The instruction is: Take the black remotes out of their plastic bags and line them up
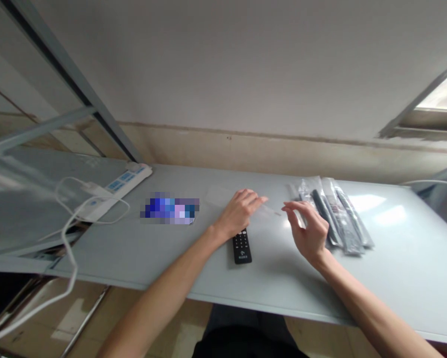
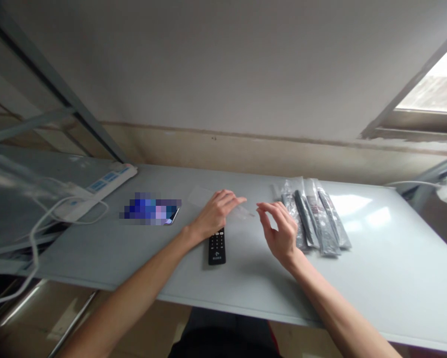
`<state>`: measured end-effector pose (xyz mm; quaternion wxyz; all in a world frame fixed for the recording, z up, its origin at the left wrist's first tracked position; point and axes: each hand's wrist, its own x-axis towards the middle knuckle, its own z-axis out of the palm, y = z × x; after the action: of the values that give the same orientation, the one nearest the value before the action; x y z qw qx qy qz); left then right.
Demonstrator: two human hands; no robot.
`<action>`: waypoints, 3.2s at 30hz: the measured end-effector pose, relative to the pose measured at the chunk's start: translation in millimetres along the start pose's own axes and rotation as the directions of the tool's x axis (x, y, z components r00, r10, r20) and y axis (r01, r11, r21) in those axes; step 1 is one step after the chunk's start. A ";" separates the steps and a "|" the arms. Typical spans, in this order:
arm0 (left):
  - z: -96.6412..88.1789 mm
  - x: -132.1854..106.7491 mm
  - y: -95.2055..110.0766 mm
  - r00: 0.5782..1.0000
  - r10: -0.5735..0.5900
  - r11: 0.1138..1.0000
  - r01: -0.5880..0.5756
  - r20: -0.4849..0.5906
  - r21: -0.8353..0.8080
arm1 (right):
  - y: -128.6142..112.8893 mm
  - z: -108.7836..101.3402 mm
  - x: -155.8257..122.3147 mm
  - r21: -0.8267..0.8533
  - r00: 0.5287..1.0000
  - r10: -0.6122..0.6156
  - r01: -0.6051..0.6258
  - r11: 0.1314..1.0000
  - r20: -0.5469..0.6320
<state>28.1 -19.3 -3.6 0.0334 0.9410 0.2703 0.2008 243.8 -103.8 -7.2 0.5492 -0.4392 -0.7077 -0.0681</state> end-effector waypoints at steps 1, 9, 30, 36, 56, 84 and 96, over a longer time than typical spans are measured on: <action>-0.3 0.1 -0.3 1.000 -0.024 0.999 0.024 -0.007 -0.022 | 0.9 -0.3 0.7 0.001 0.999 0.038 -0.038 0.999 -0.022; -2.2 0.6 -2.6 0.996 -0.083 0.995 0.082 -0.015 -0.059 | 1.8 5.5 -1.6 0.096 0.967 0.082 -0.108 0.990 0.243; 0.8 1.7 -4.6 0.999 0.048 0.994 -0.049 0.014 0.095 | -1.8 21.1 -13.9 0.090 0.852 -0.193 0.171 0.981 0.486; -2.6 1.5 -3.6 0.997 0.069 0.992 -0.072 0.033 0.108 | -3.2 20.7 -14.5 0.055 0.835 -0.200 0.201 0.978 0.512; 0.3 0.4 -4.1 0.982 0.142 0.987 -0.150 0.127 0.053 | -16.3 19.6 -9.0 0.001 0.756 -0.200 0.255 0.967 0.624; 26.4 0.9 -10.4 0.976 -0.169 0.899 0.096 -0.136 -0.427 | -37.5 19.7 -20.6 0.124 0.728 -0.240 0.210 0.970 0.643; 25.7 -4.8 -5.7 0.964 -0.140 0.943 0.061 -0.224 -0.328 | 1.3 2.5 -11.0 -0.224 0.671 0.404 -0.342 0.913 0.622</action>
<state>31.7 -15.8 -29.8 0.1611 0.8762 0.2843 0.3541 243.0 -107.6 -17.9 0.2479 -0.5937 -0.7458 0.1726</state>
